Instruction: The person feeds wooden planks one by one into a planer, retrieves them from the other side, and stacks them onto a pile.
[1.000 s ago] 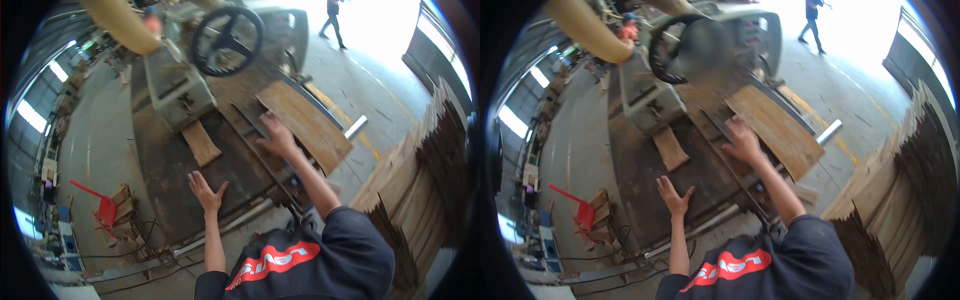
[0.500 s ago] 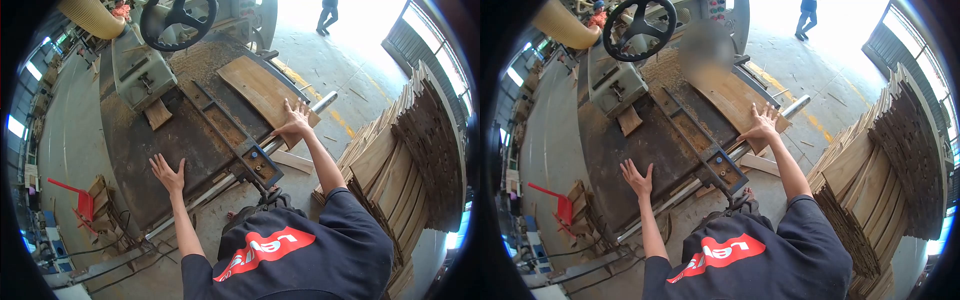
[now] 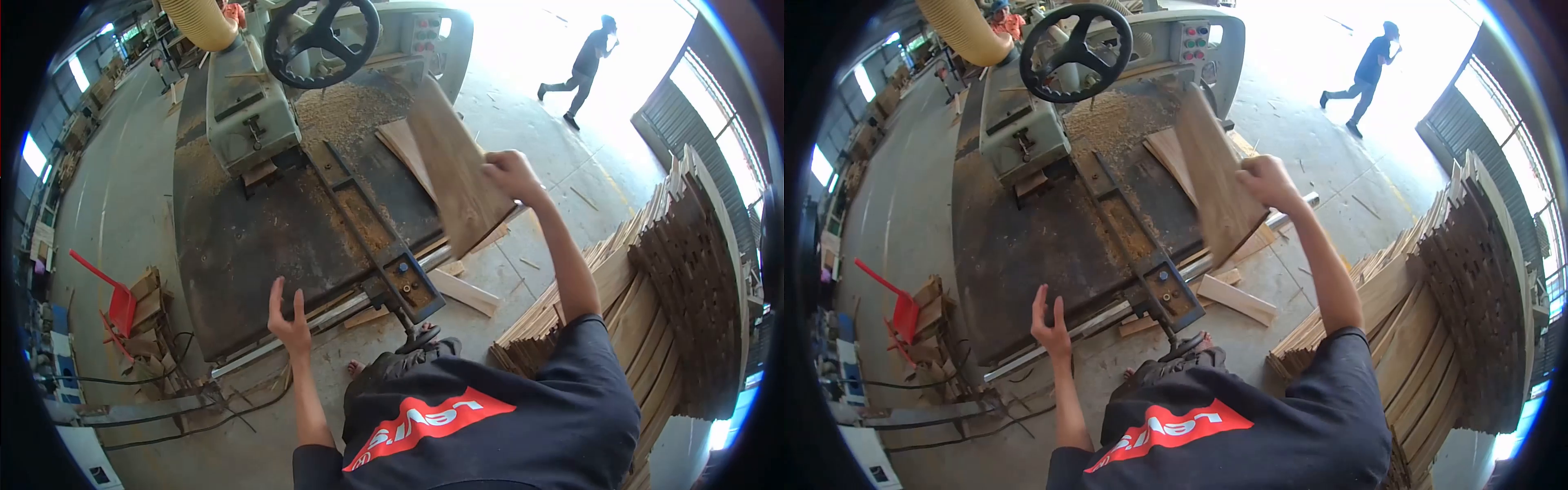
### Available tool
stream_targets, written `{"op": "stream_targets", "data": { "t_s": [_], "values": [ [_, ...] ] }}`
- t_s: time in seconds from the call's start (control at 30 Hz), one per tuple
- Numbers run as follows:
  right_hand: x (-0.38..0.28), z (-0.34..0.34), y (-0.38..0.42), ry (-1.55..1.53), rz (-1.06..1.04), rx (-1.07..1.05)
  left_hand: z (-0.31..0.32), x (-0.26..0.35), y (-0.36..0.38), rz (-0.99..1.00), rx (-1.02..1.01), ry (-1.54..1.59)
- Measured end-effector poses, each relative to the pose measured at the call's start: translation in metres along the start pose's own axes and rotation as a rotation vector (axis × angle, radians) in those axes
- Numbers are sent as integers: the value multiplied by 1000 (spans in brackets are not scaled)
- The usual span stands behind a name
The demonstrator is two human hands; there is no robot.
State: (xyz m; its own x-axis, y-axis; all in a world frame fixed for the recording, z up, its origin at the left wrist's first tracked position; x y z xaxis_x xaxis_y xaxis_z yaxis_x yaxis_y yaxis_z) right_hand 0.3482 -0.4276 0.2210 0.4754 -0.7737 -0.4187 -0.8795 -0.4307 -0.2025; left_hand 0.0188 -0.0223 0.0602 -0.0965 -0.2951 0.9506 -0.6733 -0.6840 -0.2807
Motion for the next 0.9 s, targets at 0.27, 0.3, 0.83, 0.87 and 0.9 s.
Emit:
{"op": "stream_targets", "data": {
  "t_s": [0.27,0.3,0.83,0.87,0.9],
  "values": [
    [-10,101,102,-933,238,-32,62,86,58,-230,-452,389],
    [-44,118,111,-1034,195,-86,66,94,63,-229,-513,313],
    [-208,294,142,-732,-5,-268,-42,17,54,-4,-309,-477],
    [-213,302,137,-731,-9,-264,-44,10,47,1,-307,-475],
    [-221,299,132,-514,-72,-144,-46,4,41,-9,-300,-470]
  ]
}}
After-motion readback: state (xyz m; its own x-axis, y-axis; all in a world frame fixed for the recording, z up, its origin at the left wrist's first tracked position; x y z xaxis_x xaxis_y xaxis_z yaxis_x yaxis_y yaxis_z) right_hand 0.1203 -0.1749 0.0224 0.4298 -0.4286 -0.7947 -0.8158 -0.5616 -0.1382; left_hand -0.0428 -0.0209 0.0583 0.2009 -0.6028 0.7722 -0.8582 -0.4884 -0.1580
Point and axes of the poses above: each hand's wrist, its own y-axis away from the middle knuckle, its own z-axis out of the palm, x = y × z, the point moved 8 cm from there along -y, towards the middle knuckle, and after that the axes turned 7 degrees about y, right-handed, at the moved point
